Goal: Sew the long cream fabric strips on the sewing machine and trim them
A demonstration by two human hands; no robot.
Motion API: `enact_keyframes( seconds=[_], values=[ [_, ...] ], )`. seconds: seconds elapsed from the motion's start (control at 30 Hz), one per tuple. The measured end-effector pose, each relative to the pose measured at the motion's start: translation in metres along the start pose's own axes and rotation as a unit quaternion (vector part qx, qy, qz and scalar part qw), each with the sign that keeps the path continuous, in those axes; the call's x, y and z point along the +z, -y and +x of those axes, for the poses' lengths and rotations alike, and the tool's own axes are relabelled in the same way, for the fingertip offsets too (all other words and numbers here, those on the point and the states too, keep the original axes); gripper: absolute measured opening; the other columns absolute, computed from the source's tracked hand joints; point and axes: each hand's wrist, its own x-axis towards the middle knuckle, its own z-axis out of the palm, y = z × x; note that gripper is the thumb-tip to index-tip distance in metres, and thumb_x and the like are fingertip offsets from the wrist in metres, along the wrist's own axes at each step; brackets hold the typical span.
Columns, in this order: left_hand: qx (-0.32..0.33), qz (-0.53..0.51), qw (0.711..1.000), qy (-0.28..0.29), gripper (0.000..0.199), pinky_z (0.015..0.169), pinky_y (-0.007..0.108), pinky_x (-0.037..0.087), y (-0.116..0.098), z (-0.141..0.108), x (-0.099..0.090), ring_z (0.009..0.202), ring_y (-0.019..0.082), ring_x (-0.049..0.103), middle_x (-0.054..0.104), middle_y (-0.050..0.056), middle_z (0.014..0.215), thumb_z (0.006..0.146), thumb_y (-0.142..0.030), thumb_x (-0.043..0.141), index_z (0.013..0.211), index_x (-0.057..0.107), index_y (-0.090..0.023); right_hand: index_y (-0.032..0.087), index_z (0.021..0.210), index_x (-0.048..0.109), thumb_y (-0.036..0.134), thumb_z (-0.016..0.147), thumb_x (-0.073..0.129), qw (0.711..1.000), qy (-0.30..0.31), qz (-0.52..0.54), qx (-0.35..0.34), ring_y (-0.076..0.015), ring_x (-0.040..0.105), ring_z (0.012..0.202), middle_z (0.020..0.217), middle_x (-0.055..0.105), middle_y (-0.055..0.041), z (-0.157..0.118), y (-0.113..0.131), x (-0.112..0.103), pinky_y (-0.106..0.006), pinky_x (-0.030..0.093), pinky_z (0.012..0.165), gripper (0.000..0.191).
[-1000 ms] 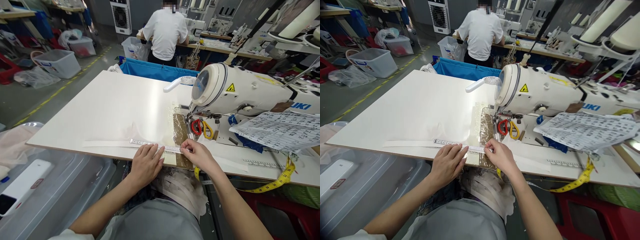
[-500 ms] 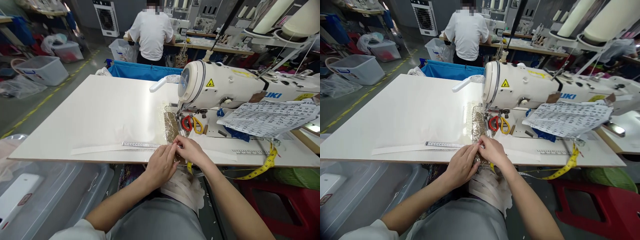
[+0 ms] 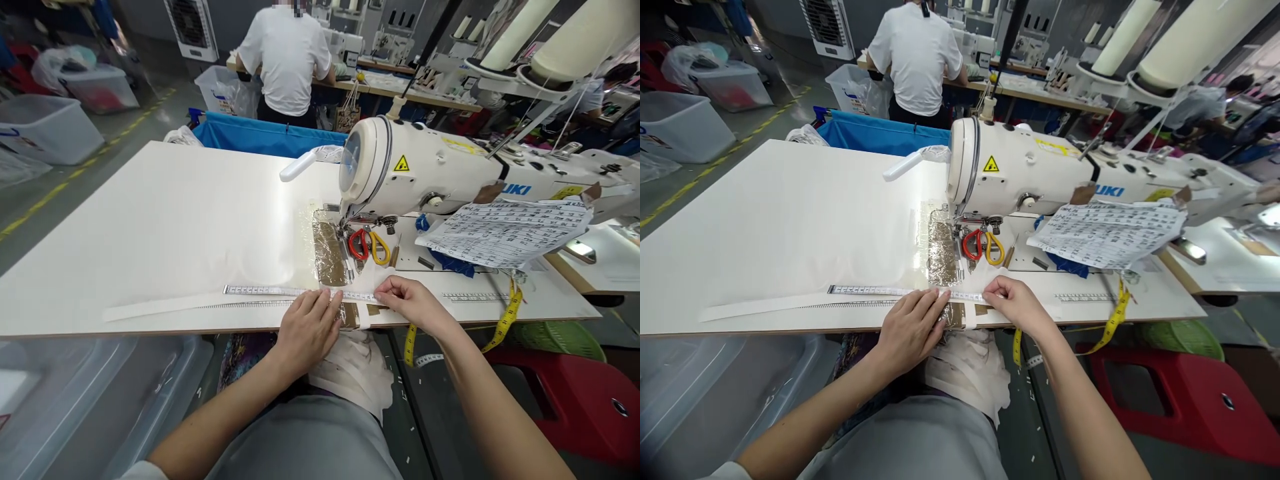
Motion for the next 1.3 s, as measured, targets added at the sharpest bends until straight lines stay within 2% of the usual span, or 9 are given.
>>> enact_keyframes(
  seconds=[0.17, 0.33, 0.63, 0.83, 0.97, 1.07, 1.17, 1.23, 1.3],
  values=[
    [0.001, 0.01, 1.0, 0.003, 0.036, 0.093, 0.038, 0.048, 0.0, 0.0, 0.001, 0.108, 0.024, 0.058, 0.065, 0.01, 0.122, 0.095, -0.027, 0.051, 0.129, 0.059, -0.015, 0.022, 0.079, 0.064, 0.046, 0.077, 0.057, 0.997, -0.024, -0.072, -0.026, -0.0193, 0.057, 0.07, 0.073, 0.064, -0.001, -0.003, 0.0, -0.001, -0.03, 0.04, 0.06, 0.026],
    [0.003, 0.02, 1.0, 0.003, 0.035, 0.092, 0.038, 0.047, -0.001, 0.001, 0.001, 0.107, 0.024, 0.058, 0.065, 0.01, 0.121, 0.095, -0.026, 0.052, 0.127, 0.061, -0.016, 0.023, 0.082, 0.063, 0.039, 0.08, 0.054, 0.995, -0.023, -0.091, -0.027, -0.0208, 0.06, 0.078, 0.085, 0.068, -0.0015, -0.005, -0.002, -0.002, -0.032, 0.043, 0.066, 0.018],
    [0.005, 0.022, 1.0, 0.004, 0.034, 0.09, 0.037, 0.047, -0.001, 0.002, -0.001, 0.106, 0.025, 0.058, 0.066, 0.009, 0.12, 0.094, -0.025, 0.053, 0.126, 0.062, -0.017, 0.022, 0.084, 0.062, 0.034, 0.081, 0.053, 0.993, -0.034, -0.112, -0.025, -0.0193, 0.059, 0.075, 0.084, 0.068, -0.0004, -0.006, -0.012, -0.006, -0.03, 0.042, 0.063, 0.015],
    [0.006, 0.02, 1.0, 0.008, 0.035, 0.091, 0.038, 0.048, -0.001, 0.003, 0.0, 0.104, 0.025, 0.059, 0.066, 0.01, 0.119, 0.093, -0.025, 0.054, 0.126, 0.061, -0.016, 0.023, 0.083, 0.061, 0.034, 0.08, 0.053, 0.992, -0.033, -0.12, -0.023, -0.0186, 0.058, 0.075, 0.084, 0.068, -0.0007, -0.005, -0.009, -0.003, -0.028, 0.039, 0.062, 0.014],
    [0.007, -0.009, 1.0, 0.003, 0.039, 0.096, 0.039, 0.049, -0.001, 0.001, -0.001, 0.109, 0.026, 0.059, 0.063, 0.012, 0.124, 0.094, -0.023, 0.053, 0.132, 0.055, -0.017, 0.023, 0.084, 0.061, 0.039, 0.08, 0.052, 0.992, -0.045, -0.111, -0.042, -0.0167, 0.053, 0.066, 0.081, 0.066, -0.0006, -0.012, -0.003, -0.005, -0.027, 0.036, 0.057, 0.019],
    [0.003, -0.086, 0.996, -0.025, 0.05, 0.106, 0.043, 0.045, 0.01, -0.009, -0.015, 0.122, 0.026, 0.054, 0.057, 0.013, 0.132, 0.093, -0.02, 0.053, 0.143, 0.043, -0.019, 0.022, 0.073, 0.056, 0.043, 0.085, 0.048, 0.992, -0.017, -0.096, -0.077, -0.0157, 0.047, 0.059, 0.068, 0.057, 0.0004, -0.035, -0.001, -0.02, -0.028, 0.035, 0.054, 0.025],
    [-0.06, -0.079, 0.994, -0.049, 0.059, 0.109, 0.048, 0.043, 0.036, -0.03, -0.039, 0.128, 0.028, 0.051, 0.054, 0.015, 0.136, 0.093, -0.026, 0.056, 0.148, 0.035, -0.021, 0.023, 0.064, 0.048, 0.041, 0.09, 0.047, 0.982, 0.002, -0.127, -0.14, -0.0177, 0.051, 0.064, 0.067, 0.054, -0.0012, -0.063, -0.006, -0.037, -0.03, 0.042, 0.06, 0.032],
    [-0.108, -0.019, 0.993, -0.032, 0.062, 0.11, 0.053, 0.041, 0.057, -0.047, -0.054, 0.13, 0.033, 0.049, 0.052, 0.016, 0.139, 0.094, -0.036, 0.056, 0.149, 0.033, -0.021, 0.023, 0.072, 0.056, 0.04, 0.093, 0.048, 0.966, -0.056, -0.175, -0.18, -0.0217, 0.059, 0.079, 0.082, 0.062, -0.0047, -0.076, -0.013, -0.039, -0.034, 0.048, 0.07, 0.028],
    [-0.121, 0.028, 0.992, 0.012, 0.066, 0.112, 0.058, 0.036, 0.077, -0.064, -0.065, 0.132, 0.036, 0.047, 0.05, 0.017, 0.142, 0.095, -0.046, 0.052, 0.151, 0.029, -0.02, 0.025, 0.1, 0.065, 0.041, 0.095, 0.048, 0.945, -0.113, -0.222, -0.212, -0.0263, 0.06, 0.105, 0.108, 0.065, -0.0085, -0.078, -0.022, -0.032, -0.039, 0.05, 0.086, 0.023]
  ],
)
